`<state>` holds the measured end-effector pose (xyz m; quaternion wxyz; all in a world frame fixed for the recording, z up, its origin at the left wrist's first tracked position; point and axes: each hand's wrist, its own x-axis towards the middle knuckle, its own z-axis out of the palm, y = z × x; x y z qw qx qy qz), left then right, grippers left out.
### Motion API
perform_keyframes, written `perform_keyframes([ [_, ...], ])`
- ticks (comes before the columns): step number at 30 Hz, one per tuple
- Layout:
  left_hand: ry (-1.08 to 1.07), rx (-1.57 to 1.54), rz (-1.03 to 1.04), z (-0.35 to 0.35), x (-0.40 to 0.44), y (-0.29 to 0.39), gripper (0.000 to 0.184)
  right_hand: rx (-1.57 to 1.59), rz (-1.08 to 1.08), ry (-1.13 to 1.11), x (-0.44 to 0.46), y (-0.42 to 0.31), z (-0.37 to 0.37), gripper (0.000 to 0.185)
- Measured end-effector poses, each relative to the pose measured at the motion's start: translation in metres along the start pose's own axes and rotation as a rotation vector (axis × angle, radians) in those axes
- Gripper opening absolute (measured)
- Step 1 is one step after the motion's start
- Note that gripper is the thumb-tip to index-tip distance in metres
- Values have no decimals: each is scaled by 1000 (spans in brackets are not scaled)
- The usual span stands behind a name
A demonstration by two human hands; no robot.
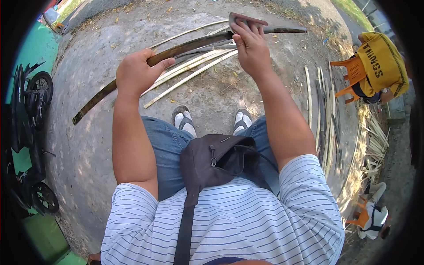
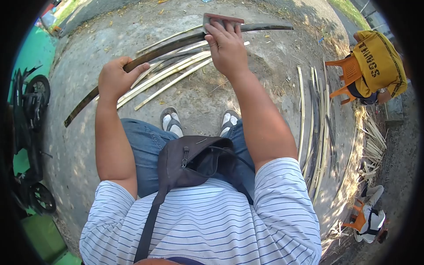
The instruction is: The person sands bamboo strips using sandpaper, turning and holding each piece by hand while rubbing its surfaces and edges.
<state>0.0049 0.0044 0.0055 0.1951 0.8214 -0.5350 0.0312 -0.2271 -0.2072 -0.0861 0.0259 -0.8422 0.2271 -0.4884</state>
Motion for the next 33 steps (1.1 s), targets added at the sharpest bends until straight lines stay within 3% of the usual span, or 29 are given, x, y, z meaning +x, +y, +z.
perform_keyframes([
  [3, 18, -70, 56, 9, 5, -2, 57, 80, -168, -161, -6, -79, 5, 34],
  [6, 6, -113, 19, 8, 5, -4, 55, 30, -238, -151, 5, -79, 1, 34],
  [10, 21, -53, -37, -6, 0, -14, 57, -5, 23, 50, 18, 18, -8, 32],
  [13, 2, -9, 6, -4, -1, -23, 62, 27, 274, 55, 9, 36, -21, 30],
  [19, -25, -75, -20, -4, 5, -18, 58, 88, -163, -135, 8, -72, -10, 29],
  [27, 75, 32, 26, -10, -5, -30, 57, -15, 276, 83, 0, 59, -18, 31],
  [33, 8, -50, 7, -2, 4, -21, 57, 61, -210, -180, 0, -95, -1, 33],
])
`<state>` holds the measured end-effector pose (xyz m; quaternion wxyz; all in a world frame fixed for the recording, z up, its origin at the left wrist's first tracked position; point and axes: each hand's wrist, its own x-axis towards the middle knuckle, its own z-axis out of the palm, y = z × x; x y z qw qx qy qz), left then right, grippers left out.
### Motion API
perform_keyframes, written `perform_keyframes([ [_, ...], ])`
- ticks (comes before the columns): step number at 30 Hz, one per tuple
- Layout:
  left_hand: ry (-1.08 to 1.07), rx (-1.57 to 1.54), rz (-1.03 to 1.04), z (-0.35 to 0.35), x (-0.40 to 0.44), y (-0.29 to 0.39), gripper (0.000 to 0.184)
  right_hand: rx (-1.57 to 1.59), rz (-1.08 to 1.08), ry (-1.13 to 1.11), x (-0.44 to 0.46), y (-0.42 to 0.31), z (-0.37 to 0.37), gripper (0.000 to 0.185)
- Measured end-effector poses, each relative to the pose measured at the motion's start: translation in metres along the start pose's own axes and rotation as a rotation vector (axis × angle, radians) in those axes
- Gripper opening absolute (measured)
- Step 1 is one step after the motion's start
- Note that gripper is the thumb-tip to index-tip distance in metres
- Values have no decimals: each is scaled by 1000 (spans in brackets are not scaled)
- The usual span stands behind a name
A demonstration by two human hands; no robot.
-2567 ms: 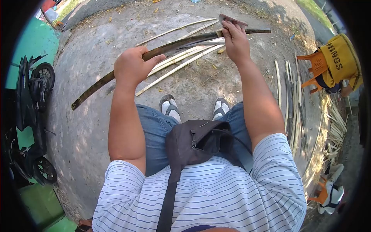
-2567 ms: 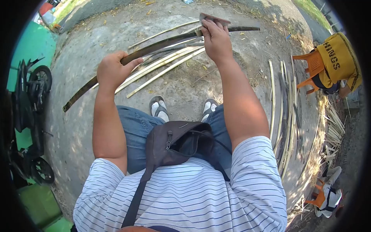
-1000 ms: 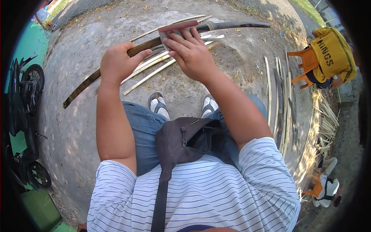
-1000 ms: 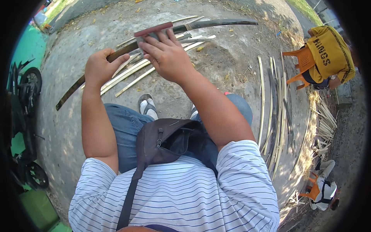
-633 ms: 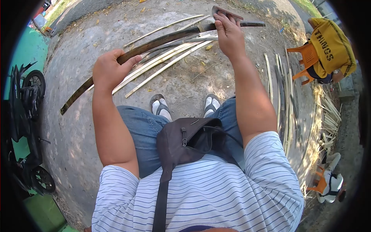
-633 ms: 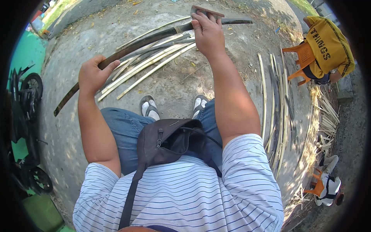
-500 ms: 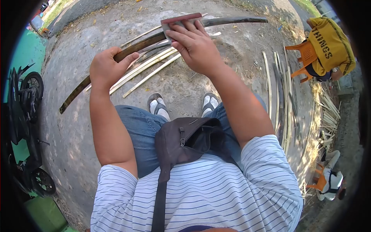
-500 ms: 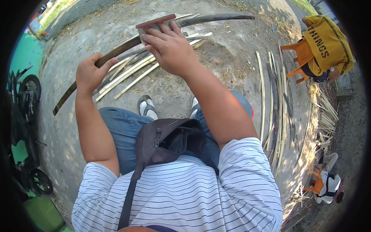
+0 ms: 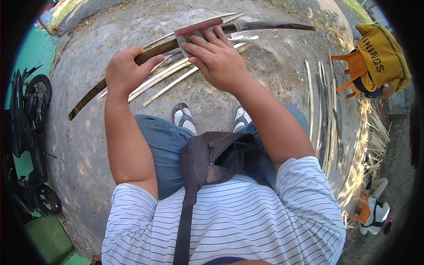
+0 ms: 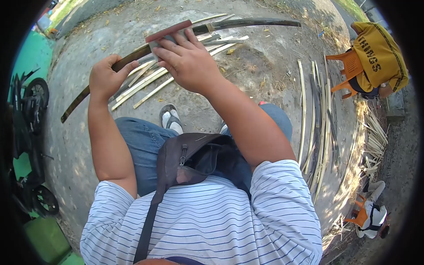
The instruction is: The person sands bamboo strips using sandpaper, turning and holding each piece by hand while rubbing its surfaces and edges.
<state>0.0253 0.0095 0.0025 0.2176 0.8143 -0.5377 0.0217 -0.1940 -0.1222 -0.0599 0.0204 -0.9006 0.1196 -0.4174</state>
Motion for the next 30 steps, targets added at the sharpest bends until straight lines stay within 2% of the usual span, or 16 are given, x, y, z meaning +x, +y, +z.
perform_keyframes([
  [3, 2, -43, -24, -1, -2, -4, 58, -55, -65, 68, 4, 18, 3, 34],
  [6, 64, -15, -9, -7, -4, -13, 53, -115, 106, 218, 1, 91, -10, 29],
  [8, 55, 31, -6, -11, -6, -17, 51, -82, 370, 268, -22, 138, -24, 32],
  [11, -55, 57, -44, -12, -2, -23, 59, 151, 709, 291, -42, 149, -40, 31],
  [13, -58, 42, -55, -15, 1, -19, 56, -18, 384, 184, -33, 121, -32, 31],
  [15, -43, 13, -54, -13, 1, -23, 53, 26, 193, 46, -18, 62, -20, 33],
  [17, -23, -14, -27, -9, 3, -37, 50, 5, 101, -7, -19, 33, -6, 34],
  [19, -48, -80, -23, -8, 0, -40, 49, -7, 136, 29, -15, 59, -10, 32],
  [21, -63, -104, -9, -12, -3, -43, 49, -88, 303, 162, -22, 109, -25, 31],
  [24, -76, -57, 34, -13, -6, -46, 50, 124, 1123, 246, -34, 151, -52, 34],
  [27, -96, -42, -19, -9, -3, -40, 50, -78, 846, 123, -50, 138, -20, 33],
  [29, -53, -39, -19, -7, 1, -38, 50, 20, 407, 112, -35, 92, -1, 32],
  [30, -32, -33, -22, -7, 2, -38, 50, 13, 292, 107, -25, 70, -4, 30],
])
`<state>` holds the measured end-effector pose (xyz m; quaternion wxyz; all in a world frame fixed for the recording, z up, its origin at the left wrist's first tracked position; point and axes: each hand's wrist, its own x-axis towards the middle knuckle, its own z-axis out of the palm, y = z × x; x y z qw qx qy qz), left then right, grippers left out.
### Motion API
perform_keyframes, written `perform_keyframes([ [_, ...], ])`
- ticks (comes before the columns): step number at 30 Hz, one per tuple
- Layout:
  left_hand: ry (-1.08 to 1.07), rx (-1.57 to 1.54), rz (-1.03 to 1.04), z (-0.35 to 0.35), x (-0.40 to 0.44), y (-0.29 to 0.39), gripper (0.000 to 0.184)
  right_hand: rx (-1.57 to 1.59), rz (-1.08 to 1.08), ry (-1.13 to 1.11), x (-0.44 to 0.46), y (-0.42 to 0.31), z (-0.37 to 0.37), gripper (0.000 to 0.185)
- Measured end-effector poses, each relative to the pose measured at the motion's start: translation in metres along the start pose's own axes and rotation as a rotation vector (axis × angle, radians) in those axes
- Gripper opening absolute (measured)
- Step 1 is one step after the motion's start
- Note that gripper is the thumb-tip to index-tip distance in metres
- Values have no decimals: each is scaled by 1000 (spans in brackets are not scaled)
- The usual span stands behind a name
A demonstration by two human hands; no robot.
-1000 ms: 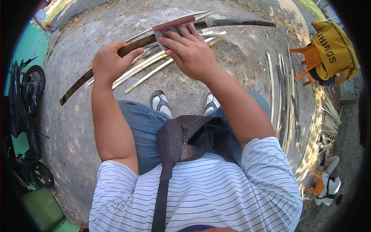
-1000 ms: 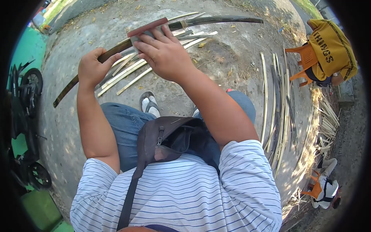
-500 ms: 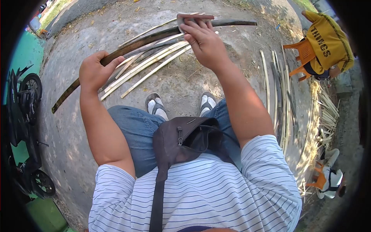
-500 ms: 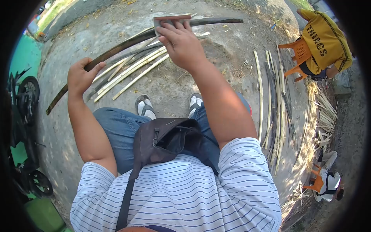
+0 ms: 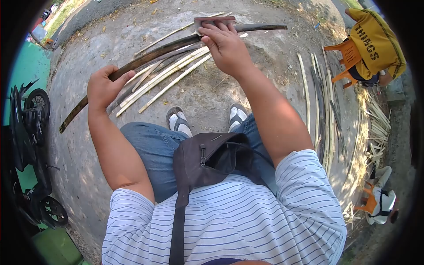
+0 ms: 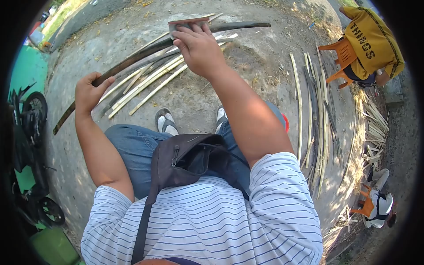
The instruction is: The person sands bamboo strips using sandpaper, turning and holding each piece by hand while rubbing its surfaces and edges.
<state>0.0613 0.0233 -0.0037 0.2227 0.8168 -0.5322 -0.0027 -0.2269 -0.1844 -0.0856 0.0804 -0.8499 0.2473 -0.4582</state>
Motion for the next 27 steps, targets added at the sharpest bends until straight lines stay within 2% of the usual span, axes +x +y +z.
perform_keyframes([
  [1, -2, -29, -2, 1, 0, -1, 49, 2, -111, -2, 4, -16, -4, 29],
  [2, -4, -55, -3, 1, -1, -2, 49, -9, -132, 60, 8, -7, -5, 28],
  [4, 2, -71, -7, -3, 0, -2, 48, -105, -65, 168, 19, 40, -12, 29],
  [5, 3, -62, -13, -6, -4, 0, 48, -146, 43, 212, 19, 69, -21, 31],
  [8, -20, -73, 0, -9, -6, -3, 46, -124, 754, 245, 5, 127, -52, 38],
  [12, -20, -160, 8, -7, -4, -8, 44, -188, 537, 343, 10, 130, -80, 39],
  [15, 0, -181, 9, -13, -6, -3, 43, -218, 433, 502, 16, 138, -98, 48],
  [19, 7, -152, 1, -14, -7, -5, 45, -170, 431, 310, 16, 118, -87, 43],
  [20, 18, -146, -6, -13, -7, -2, 46, -69, 374, 217, 23, 84, -80, 39],
  [22, 18, -106, -15, -10, -7, 9, 48, -82, 38, 176, 28, 53, -44, 30],
  [25, -21, -19, -22, -7, -7, 21, 52, 2, -156, -36, 18, -25, -5, 30],
  [27, -58, 16, -21, -4, -5, 15, 54, -29, -230, 0, 17, -41, -2, 30],
])
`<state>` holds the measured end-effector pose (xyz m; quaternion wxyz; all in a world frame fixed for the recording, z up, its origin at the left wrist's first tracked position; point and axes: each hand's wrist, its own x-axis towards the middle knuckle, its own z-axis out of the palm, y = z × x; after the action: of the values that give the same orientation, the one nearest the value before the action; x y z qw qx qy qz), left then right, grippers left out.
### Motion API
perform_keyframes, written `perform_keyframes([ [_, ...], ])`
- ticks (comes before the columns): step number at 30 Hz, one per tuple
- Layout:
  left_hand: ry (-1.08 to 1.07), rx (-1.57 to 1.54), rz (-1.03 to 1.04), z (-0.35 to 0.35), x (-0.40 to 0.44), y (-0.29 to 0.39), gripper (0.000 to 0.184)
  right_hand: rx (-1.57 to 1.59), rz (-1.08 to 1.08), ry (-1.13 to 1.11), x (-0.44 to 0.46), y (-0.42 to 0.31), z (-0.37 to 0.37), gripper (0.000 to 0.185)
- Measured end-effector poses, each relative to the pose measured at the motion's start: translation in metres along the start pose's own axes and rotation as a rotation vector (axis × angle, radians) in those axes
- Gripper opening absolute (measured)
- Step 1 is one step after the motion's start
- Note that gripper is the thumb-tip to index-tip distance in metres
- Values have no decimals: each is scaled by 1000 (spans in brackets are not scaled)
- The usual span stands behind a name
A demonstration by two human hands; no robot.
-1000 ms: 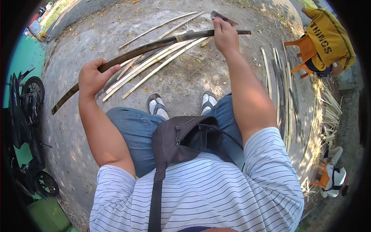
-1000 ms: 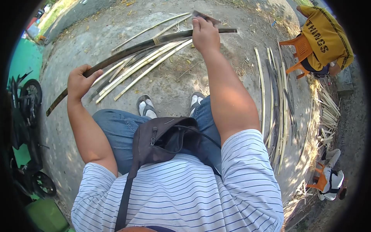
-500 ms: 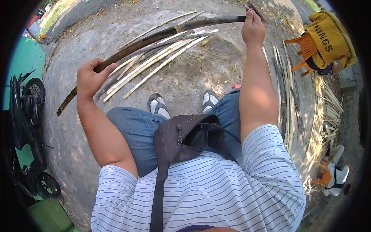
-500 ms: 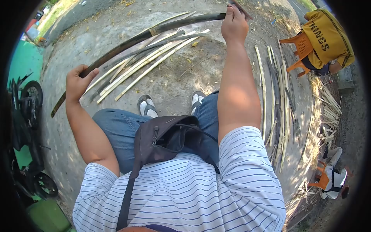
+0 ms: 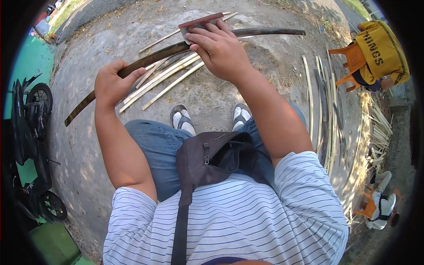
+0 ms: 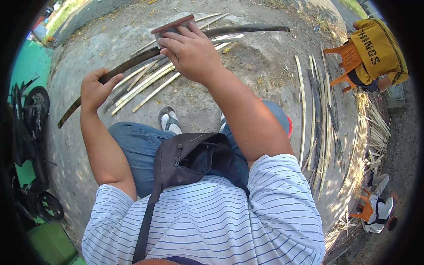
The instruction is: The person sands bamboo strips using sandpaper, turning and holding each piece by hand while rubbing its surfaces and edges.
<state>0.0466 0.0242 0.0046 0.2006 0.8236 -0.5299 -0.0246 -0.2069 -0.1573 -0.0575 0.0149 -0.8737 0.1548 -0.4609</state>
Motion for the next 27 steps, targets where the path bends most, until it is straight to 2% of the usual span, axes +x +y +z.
perform_keyframes([
  [3, 34, -40, -10, 1, 0, 5, 56, -61, -9, 101, 4, 40, -3, 27],
  [5, 55, -39, -8, 2, 1, 0, 56, -180, 149, 198, -5, 80, -15, 29],
  [7, 69, -35, -2, 0, 2, -4, 56, -114, 350, 244, -16, 105, -31, 31],
  [10, 59, -53, 1, 2, 3, 3, 57, -169, 223, 300, -16, 100, -29, 32],
  [12, 41, -86, -7, 7, 6, 12, 58, -141, 96, 294, -7, 59, -7, 26],
  [16, -18, -229, 18, 20, 12, 7, 60, -44, -92, 51, -1, -35, 14, 32],
  [20, -39, -326, 60, 21, 4, 8, 59, -132, -149, 126, 6, 0, 12, 33],
  [22, -44, -269, 55, 20, 3, 7, 57, -131, -10, 322, 9, 30, 3, 32],
  [24, -96, -250, 32, 20, 8, 4, 55, -128, 139, 191, 9, 36, -19, 35],
  [27, -101, -268, 60, 19, 9, 13, 52, -140, -12, 236, -4, 32, 12, 33],
])
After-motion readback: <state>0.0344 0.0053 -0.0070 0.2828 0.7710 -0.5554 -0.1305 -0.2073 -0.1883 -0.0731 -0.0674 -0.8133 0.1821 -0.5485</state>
